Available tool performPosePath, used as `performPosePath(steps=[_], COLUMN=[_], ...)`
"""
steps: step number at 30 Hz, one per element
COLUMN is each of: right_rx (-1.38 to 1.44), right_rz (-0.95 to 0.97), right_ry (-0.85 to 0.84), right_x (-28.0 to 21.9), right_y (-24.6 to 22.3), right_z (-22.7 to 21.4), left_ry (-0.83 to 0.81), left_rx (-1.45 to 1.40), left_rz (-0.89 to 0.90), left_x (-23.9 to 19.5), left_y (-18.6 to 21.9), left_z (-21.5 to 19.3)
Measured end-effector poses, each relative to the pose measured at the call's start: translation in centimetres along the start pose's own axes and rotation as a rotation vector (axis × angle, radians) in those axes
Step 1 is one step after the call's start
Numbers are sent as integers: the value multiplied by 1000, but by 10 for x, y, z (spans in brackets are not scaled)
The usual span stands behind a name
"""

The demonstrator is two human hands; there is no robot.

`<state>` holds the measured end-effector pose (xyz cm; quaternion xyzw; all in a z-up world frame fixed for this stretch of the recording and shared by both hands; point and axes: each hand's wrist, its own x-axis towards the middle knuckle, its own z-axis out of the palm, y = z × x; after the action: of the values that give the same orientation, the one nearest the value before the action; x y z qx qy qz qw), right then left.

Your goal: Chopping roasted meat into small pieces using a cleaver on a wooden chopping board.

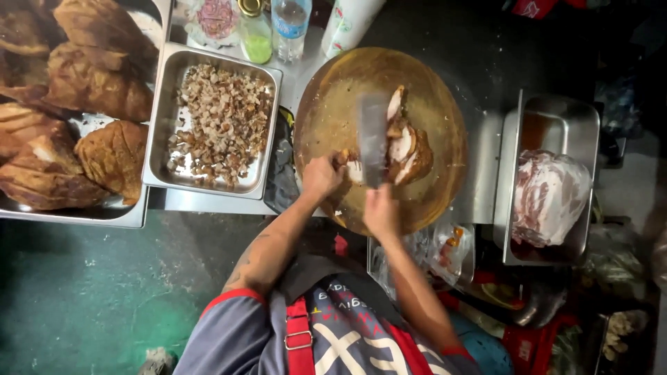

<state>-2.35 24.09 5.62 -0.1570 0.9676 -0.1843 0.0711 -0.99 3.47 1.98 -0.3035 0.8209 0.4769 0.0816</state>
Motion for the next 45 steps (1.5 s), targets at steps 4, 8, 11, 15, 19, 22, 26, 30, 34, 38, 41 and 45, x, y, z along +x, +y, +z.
performPosePath(steps=[4,8,11,15,19,22,26,30,34,38,41,45], right_rx=[70,249,414,464,486,441,310,222,12,-58,77,-105], right_rz=[5,36,58,98,152,104,-80,-181,-12,45,-84,-37], right_ry=[-216,-90,-60,-76,-125,-144,-29,136,-33,-281,-16,78], right_x=[12,11,3,-8,-23,-15,4,2,11,15,12,-5], right_y=[20,45,35,47,53,56,29,18,24,24,18,22], right_z=[14,-6,-36,-32,-22,-18,-44,-42,19,9,-11,22], left_ry=[-32,-239,-322,-424,-337,-304,-66,-110,-88,-121,-121,-105], left_rx=[205,588,886,1166,962,879,693,596,540,482,408,442], left_rz=[107,595,866,926,919,837,724,574,650,672,663,719], left_x=[-7,-24,-9,1,10,4,21,-1,4,10,-3,10], left_y=[20,65,64,69,44,35,-10,14,6,-5,3,-30], left_z=[-14,-52,-39,-40,-32,-23,29,-4,-9,7,-12,7])
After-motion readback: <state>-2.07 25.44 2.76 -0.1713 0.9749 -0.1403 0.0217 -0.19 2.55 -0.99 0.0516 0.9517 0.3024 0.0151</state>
